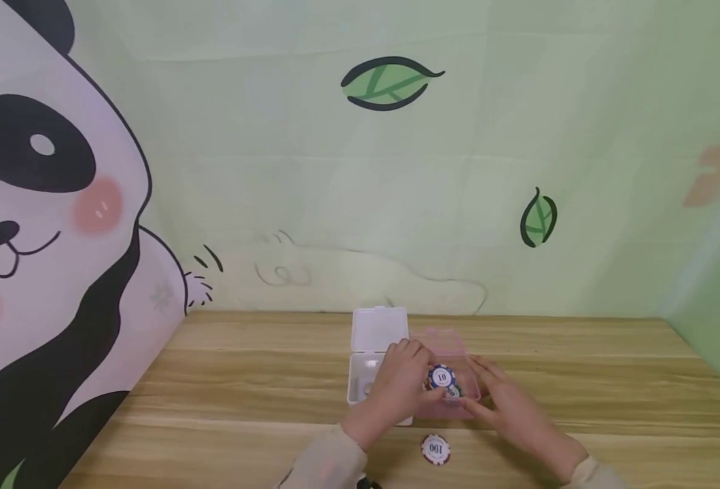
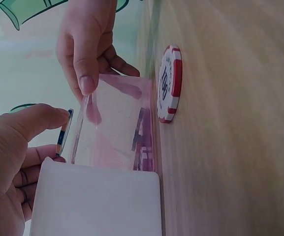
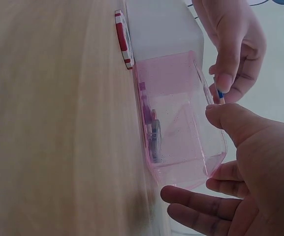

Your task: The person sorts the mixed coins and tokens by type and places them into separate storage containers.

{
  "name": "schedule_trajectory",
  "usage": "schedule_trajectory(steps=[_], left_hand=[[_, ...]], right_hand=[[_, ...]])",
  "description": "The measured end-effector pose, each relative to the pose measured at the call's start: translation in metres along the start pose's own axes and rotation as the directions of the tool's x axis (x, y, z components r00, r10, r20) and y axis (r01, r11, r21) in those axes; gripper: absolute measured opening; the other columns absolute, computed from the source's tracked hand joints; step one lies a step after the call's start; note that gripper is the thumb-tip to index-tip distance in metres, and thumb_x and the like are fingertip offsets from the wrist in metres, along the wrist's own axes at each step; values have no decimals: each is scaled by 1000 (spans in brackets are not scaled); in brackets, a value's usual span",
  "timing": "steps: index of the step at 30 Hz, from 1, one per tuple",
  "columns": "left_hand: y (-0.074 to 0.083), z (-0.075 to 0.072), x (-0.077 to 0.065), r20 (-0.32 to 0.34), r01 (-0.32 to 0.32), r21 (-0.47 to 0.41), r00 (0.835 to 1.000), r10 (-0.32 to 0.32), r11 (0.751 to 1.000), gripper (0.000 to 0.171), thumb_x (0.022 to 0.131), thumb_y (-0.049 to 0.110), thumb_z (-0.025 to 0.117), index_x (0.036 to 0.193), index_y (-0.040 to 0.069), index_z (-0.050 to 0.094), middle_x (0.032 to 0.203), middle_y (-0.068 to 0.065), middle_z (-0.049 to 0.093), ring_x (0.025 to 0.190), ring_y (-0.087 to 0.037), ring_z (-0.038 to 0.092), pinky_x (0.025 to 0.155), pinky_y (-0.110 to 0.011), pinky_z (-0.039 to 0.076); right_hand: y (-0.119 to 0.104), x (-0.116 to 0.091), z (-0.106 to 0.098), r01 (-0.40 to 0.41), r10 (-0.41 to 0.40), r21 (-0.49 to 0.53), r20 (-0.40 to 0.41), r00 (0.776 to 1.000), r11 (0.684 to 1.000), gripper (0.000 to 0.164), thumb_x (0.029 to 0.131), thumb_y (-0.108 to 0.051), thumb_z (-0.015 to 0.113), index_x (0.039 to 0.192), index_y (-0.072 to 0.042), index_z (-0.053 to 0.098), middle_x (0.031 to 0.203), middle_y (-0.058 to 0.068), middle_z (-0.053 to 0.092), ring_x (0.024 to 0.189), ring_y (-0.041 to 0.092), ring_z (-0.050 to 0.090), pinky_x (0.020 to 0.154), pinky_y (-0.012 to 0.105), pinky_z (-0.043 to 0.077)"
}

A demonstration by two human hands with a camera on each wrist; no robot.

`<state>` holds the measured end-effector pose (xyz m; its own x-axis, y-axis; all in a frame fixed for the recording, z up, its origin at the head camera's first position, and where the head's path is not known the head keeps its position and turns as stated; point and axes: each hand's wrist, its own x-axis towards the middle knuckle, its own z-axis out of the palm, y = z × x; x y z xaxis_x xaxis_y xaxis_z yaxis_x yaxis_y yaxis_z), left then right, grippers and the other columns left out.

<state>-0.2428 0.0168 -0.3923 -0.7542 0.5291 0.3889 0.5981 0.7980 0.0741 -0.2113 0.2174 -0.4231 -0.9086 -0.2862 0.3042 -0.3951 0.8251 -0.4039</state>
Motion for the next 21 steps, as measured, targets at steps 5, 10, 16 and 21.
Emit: schedule_trajectory(steps=[5, 10, 16, 21], left_hand=[[-2, 0, 1, 0, -10, 2, 1000, 10, 1000, 37, 78, 45, 74, 97, 15, 64, 96, 5, 60, 93, -12, 52, 79, -24, 39], [-3, -2, 1, 0, -5, -20, 1000, 5, 1000, 34, 80, 40, 73, 101, 15, 64, 99, 5, 61, 95, -12, 53, 81, -25, 40], [-4, -3, 1, -29, -18, -26, 999, 18, 999, 31, 80, 38, 73, 100, 16, 65, 98, 5, 62, 94, -12, 53, 81, -24, 40], [-4, -5, -1, -22, -19, -40, 1000, 19, 999, 31, 81, 37, 72, 101, 16, 64, 99, 5, 61, 94, -12, 53, 81, -24, 40]], right_hand=[[-2, 1, 1, -1, 1, 7, 1, 1000, 1000, 71, 87, -35, 68, 140, 4, 43, 145, 24, 43, 90, 21, 66, 94, 49, 51], [-4, 1, 0, 5, -5, 14, 3, 1000, 1000, 71, 87, -35, 69, 140, 4, 42, 145, 25, 44, 93, 24, 66, 94, 49, 51], [-3, 0, 0, 4, -4, 33, 9, 1000, 999, 73, 87, -36, 68, 141, 4, 41, 146, 25, 42, 112, 37, 61, 96, 52, 48], [-2, 0, 0, 5, -5, 36, 11, 1000, 999, 73, 87, -36, 68, 142, 4, 40, 146, 25, 42, 108, 35, 62, 96, 51, 49]])
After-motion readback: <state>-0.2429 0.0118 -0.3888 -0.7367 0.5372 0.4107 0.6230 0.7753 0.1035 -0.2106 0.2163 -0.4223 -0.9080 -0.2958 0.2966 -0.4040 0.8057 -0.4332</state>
